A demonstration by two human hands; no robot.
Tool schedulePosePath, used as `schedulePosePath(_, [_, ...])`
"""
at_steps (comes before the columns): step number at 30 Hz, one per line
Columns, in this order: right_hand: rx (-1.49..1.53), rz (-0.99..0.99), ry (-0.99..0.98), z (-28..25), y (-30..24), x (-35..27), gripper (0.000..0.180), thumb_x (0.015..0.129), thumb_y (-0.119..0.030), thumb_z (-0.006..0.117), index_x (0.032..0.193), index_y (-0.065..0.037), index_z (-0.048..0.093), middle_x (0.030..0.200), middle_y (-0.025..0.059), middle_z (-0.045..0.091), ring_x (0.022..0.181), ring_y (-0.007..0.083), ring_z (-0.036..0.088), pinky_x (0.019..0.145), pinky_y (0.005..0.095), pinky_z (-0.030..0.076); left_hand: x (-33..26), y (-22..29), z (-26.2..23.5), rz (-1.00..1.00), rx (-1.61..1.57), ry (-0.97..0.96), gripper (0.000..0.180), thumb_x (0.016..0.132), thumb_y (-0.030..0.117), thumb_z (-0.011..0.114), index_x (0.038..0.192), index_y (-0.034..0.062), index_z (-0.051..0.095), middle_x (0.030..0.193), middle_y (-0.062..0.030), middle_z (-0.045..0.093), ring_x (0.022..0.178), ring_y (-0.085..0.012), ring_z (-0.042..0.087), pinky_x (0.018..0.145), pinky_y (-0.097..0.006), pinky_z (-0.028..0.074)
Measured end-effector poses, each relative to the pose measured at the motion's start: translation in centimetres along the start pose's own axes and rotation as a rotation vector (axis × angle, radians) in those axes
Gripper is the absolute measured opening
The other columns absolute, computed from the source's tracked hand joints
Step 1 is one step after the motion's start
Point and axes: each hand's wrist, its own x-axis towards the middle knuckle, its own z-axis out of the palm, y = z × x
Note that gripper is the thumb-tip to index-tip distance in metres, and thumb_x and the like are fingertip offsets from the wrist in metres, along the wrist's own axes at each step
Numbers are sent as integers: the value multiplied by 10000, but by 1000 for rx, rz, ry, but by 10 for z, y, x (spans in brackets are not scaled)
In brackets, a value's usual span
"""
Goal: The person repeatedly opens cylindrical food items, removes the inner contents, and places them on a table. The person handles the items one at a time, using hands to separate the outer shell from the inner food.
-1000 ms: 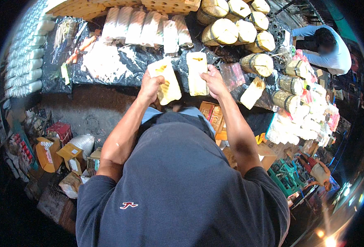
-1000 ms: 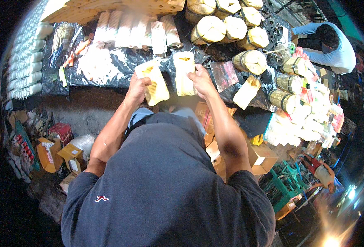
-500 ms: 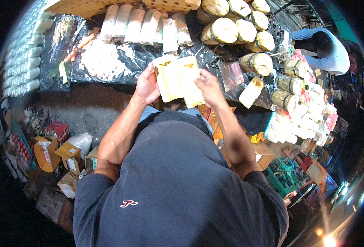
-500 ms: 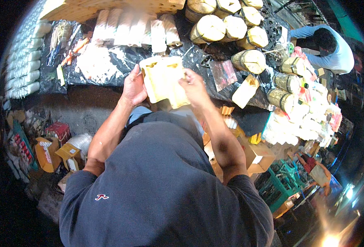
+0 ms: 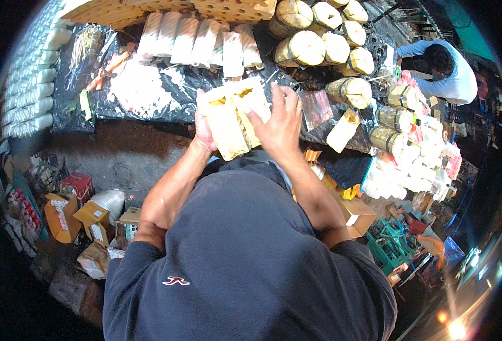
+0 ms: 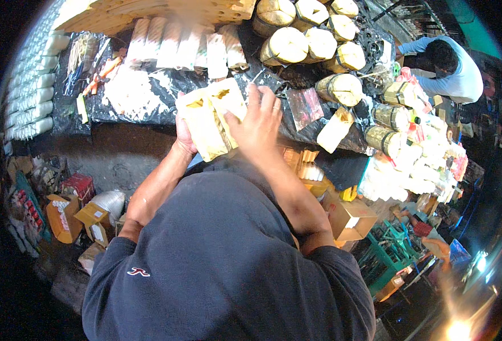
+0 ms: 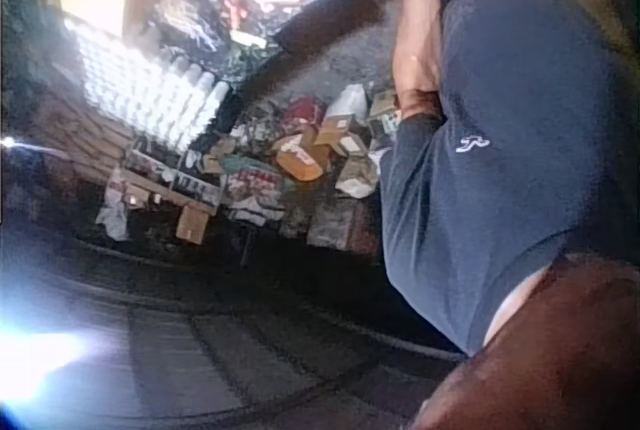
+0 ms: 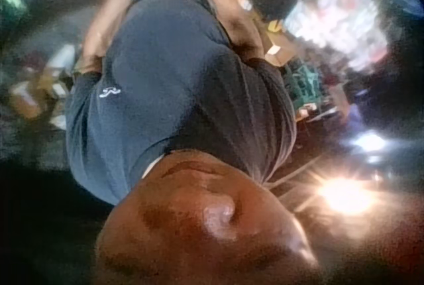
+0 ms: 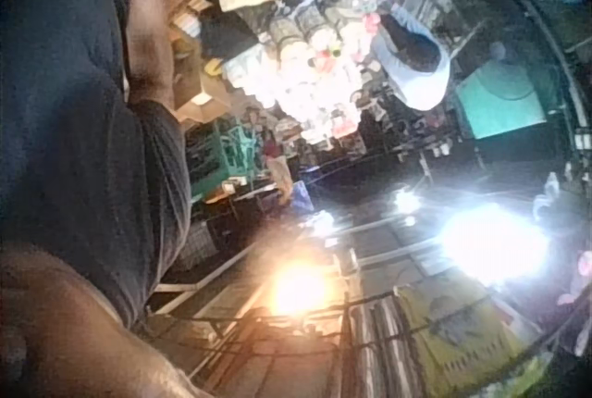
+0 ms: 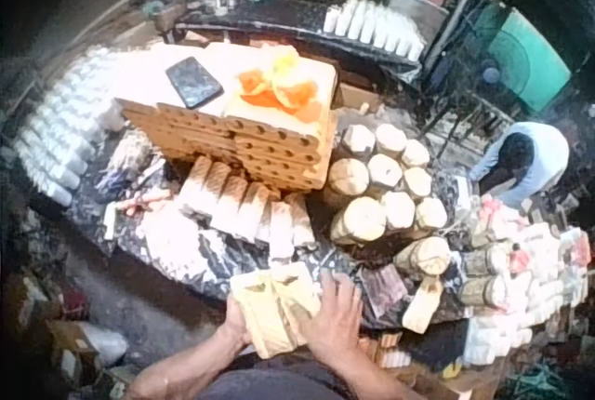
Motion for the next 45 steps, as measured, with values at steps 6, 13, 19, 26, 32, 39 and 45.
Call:
schedulePosePath(6, [386, 250, -474, 5, 34, 4, 453, 995, -263, 724, 1299, 61, 634, 1138, 285, 758, 1106, 421, 742, 961, 458, 564, 10, -7, 23, -29, 54, -9, 992, 985, 847, 383, 1538, 35, 516, 1491, -190, 614, 1331, -362, 626, 1164, -513, 478])
schedulePosePath(13, [274, 233, -354, -14, -1, -4, 346, 975, -204, 657, 1209, 41, 587, 959, 347, 726, 912, 525, 721, 835, 586, 565, 18, -10, 22, -25, 113, -4, 965, 981, 845, 402, 1522, 58, 533, 1457, -169, 642, 1315, -325, 642, 1152, -492, 494])
schedulePosePath(19, [332, 202, -361, -10, 5, -14, 343, 961, -196, 627, 1198, 42, 557, 932, 347, 713, 883, 546, 701, 829, 621, 550, 20, -11, 23, -59, 156, -65, 931, 988, 830, 422, 1490, 59, 565, 1388, -152, 688, 1267, -309, 673, 1133, -473, 512])
schedulePosePath(26, [189, 94, -389, 14, 38, -17, 494, 980, -335, 711, 1255, 67, 631, 1169, 252, 602, 1161, 445, 570, 1021, 519, 472, 26, -24, 23, -7, 377, 231, 925, 971, 856, 413, 1418, 72, 614, 1342, -118, 697, 1207, -283, 678, 1091, -471, 517])
schedulePosePath(32, [182, 576, 14, -17, 155, -33, 625, 914, -463, 789, 1313, 4, 672, 1266, 268, 680, 1168, 423, 663, 1047, 491, 514, 29, -24, 12, 16, 400, 436, 918, 961, 871, 401, 1382, 87, 629, 1274, -112, 704, 1128, -285, 697, 1010, -464, 565])
schedulePosePath(39, [-227, 656, 249, -30, 311, -55, 819, 792, -483, 879, 1386, -16, 565, 1390, 269, 535, 1295, 473, 536, 1059, 576, 482, 24, -11, -3, -16, 468, 529, 904, 959, 869, 400, 1349, 92, 649, 1232, -110, 725, 1100, -292, 708, 1004, -464, 571])
schedulePosePath(45, [-299, 1112, 32, -41, 298, -10, 498, 895, -478, 748, 1068, -15, 805, 1135, 265, 769, 1057, 426, 756, 926, 510, 596, 6, -6, 1, 29, 529, 622, 886, 1002, 828, 359, 1393, 76, 616, 1276, -114, 707, 1144, -290, 696, 1025, -462, 561])
